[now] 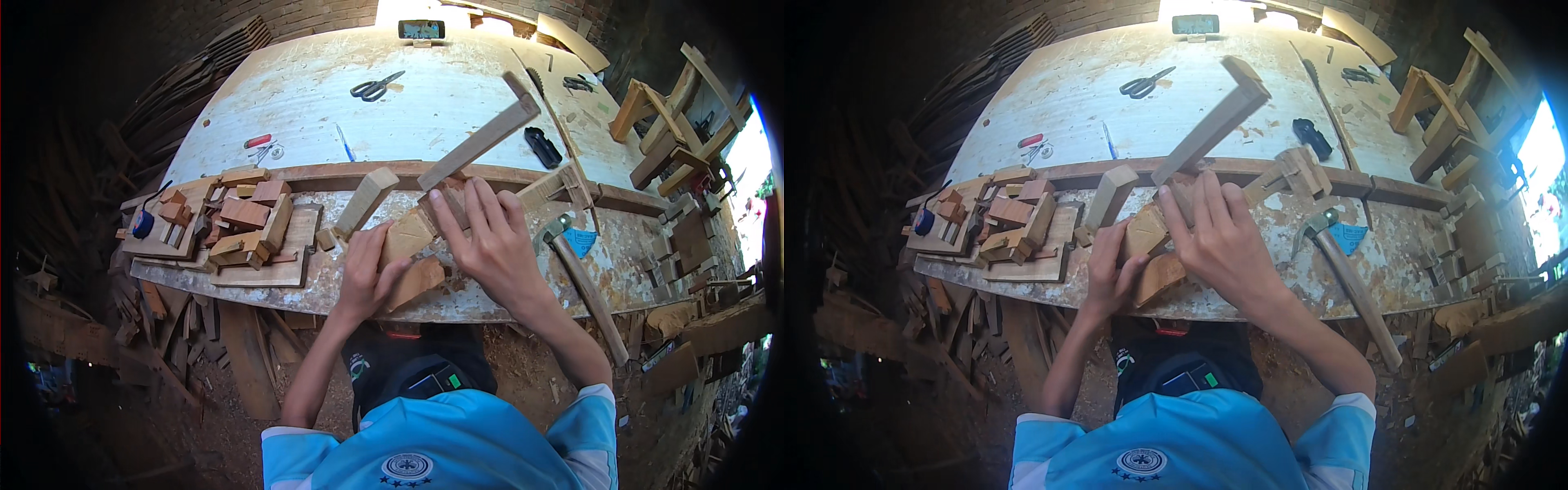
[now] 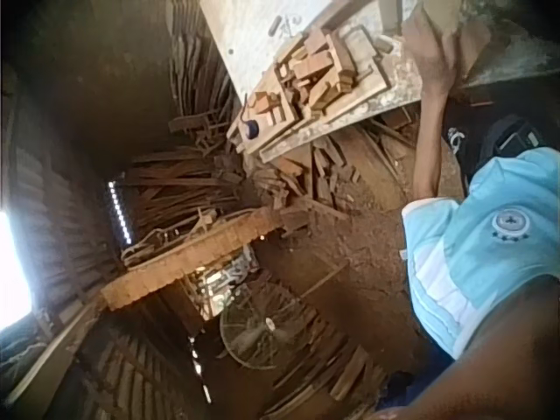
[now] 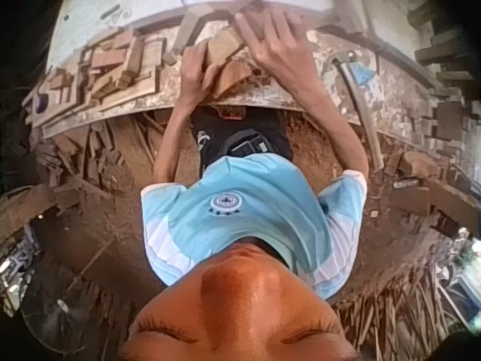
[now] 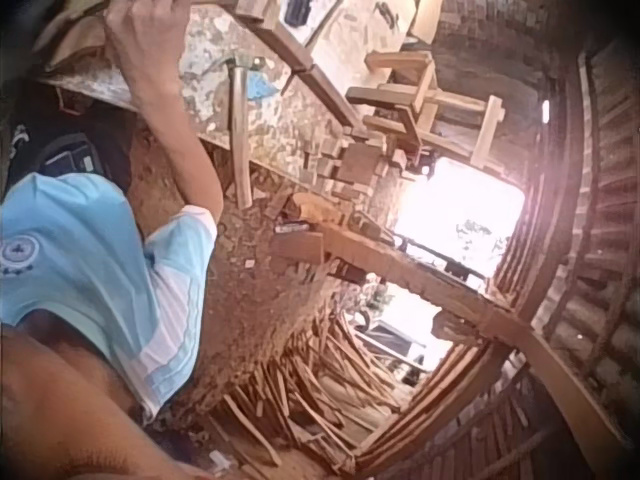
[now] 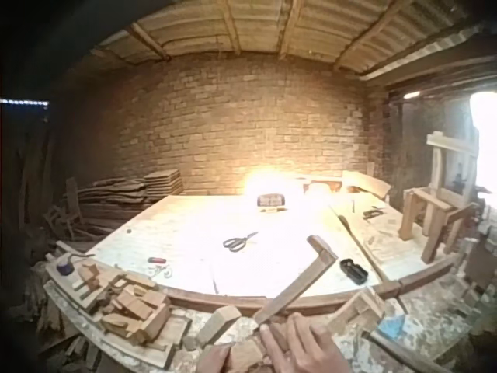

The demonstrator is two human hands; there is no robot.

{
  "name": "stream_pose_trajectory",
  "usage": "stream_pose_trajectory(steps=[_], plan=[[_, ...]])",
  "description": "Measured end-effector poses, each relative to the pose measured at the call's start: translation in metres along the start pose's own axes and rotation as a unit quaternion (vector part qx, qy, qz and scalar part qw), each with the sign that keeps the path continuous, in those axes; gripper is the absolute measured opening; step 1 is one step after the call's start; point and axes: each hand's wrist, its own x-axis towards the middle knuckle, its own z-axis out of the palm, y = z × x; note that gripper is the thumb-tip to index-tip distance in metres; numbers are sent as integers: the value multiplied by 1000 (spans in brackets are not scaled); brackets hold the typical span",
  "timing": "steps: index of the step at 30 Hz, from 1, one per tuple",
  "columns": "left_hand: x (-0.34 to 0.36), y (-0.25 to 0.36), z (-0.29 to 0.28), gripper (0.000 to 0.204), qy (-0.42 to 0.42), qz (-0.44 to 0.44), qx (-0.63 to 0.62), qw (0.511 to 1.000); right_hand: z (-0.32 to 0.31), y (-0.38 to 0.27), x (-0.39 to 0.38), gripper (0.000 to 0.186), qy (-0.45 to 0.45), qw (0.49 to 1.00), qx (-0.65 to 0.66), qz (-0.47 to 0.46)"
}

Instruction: Sand and assemble small wooden components of a project.

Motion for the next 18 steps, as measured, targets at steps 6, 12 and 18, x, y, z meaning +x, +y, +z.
stream_pose_trajectory(steps=[6, 12, 18], plan=[[-15, -4, 35, 51, 78, -60, -82, 992, -2, 0, 10, 46, 3, 999, -31, -41], [-28, -11, 41, 51, 113, -79, -101, 985, 1, -5, 26, 47, -22, 997, -43, -61], [-28, -14, 26, 56, 82, -182, -228, 953, -12, -15, 41, 45, -58, 990, -82, -95]])
